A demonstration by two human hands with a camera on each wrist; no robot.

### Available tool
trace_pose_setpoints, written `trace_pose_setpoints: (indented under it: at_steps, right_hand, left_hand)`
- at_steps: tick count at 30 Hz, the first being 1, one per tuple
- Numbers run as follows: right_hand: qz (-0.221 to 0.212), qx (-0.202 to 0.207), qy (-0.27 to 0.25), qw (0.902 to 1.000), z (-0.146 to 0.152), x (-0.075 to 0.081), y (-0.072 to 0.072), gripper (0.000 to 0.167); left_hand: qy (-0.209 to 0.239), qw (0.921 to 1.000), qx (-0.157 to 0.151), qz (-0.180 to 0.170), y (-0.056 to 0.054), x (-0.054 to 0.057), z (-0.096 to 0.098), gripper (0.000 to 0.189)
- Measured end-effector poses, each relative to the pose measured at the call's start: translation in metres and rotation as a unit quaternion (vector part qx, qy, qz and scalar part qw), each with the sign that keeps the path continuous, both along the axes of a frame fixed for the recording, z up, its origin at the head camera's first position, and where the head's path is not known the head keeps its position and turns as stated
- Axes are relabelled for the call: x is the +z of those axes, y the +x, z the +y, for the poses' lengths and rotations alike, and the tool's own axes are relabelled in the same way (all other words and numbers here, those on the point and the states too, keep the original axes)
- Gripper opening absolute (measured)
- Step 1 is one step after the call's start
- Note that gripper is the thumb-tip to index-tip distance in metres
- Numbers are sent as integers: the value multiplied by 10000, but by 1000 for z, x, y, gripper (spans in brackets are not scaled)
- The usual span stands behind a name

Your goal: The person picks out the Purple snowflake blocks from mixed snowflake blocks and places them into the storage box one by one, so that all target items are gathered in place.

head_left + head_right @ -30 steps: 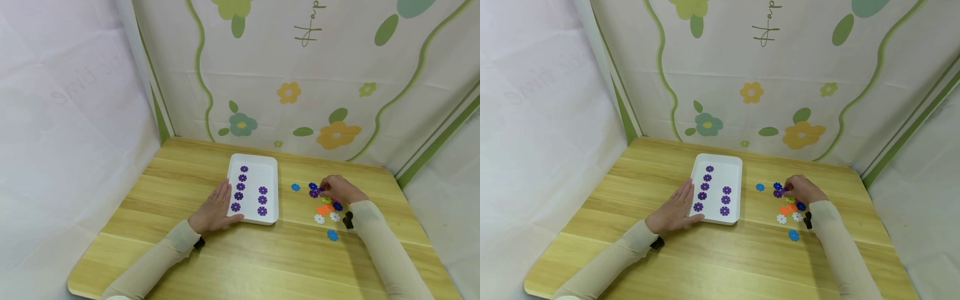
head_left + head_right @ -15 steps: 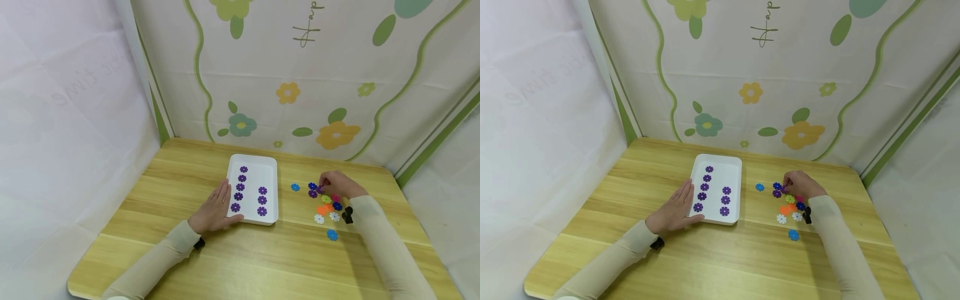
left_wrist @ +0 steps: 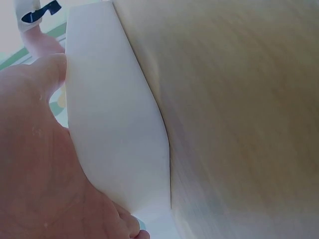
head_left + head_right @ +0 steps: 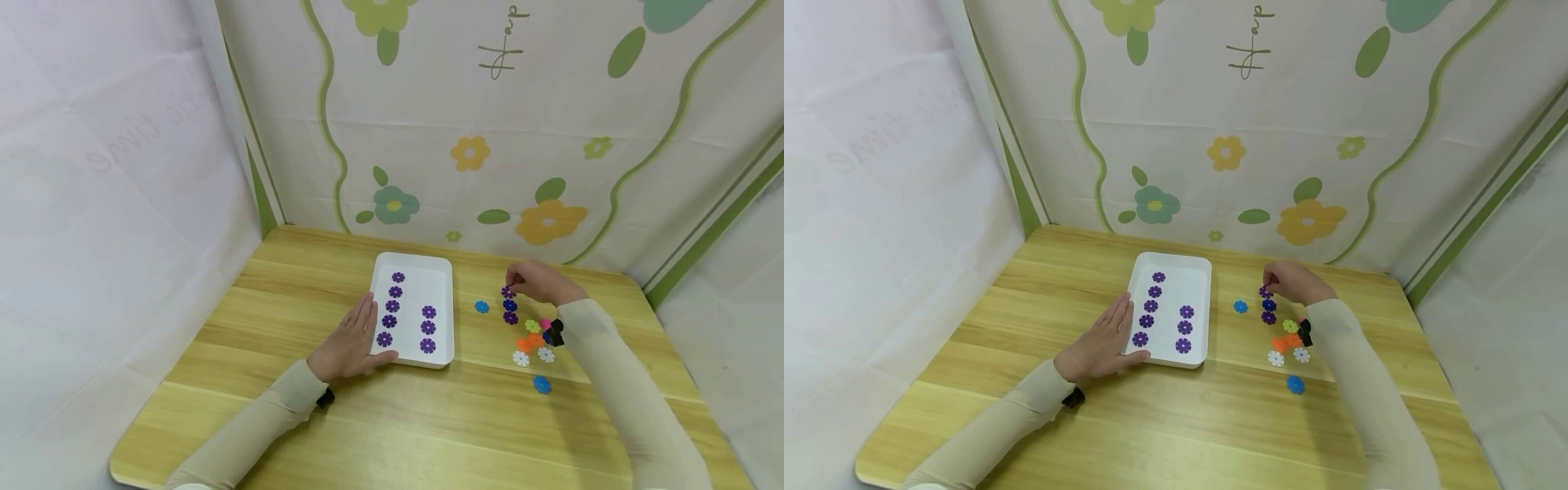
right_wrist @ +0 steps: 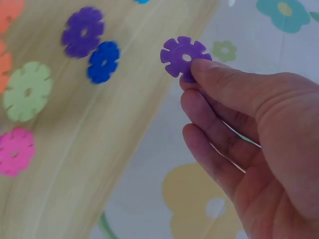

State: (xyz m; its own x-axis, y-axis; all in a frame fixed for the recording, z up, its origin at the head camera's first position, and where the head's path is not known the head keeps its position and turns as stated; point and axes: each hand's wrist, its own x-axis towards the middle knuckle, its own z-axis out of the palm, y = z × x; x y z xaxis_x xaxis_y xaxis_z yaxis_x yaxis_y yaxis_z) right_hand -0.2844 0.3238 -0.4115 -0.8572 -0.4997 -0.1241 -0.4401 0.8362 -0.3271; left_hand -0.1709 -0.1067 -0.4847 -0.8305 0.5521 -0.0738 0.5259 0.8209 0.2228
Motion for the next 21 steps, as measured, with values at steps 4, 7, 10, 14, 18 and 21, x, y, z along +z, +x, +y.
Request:
trace_pose_setpoints:
  at_steps: [4,7,10,14,18,21]
  right_hand:
    - [131,166,134,9997,-20,7,-8,7]
    - [116,204,231,9995,-37,11,-13,9]
    - [173,321,277,9990,-53,15,-18,9]
    - [217,512,257,9981,-75,19,-24,8]
    - [189,705,219,9971,-95,20,-28,9]
    - [165,808,202,9964,-109,17,-31,7]
  left_hand:
    - [31,10000,14,8,-1,-2,-1,110]
    - [11,10000,15,5,-1,-2,-1,110]
    - [-6,10000,14,21,-1,-1,0,110]
    - [30,10000,24,32,0,-1,0,109]
    - [-27,10000,14,43,1,-1,1,110]
    - [-39,10000,5,60,1,-2,2,110]
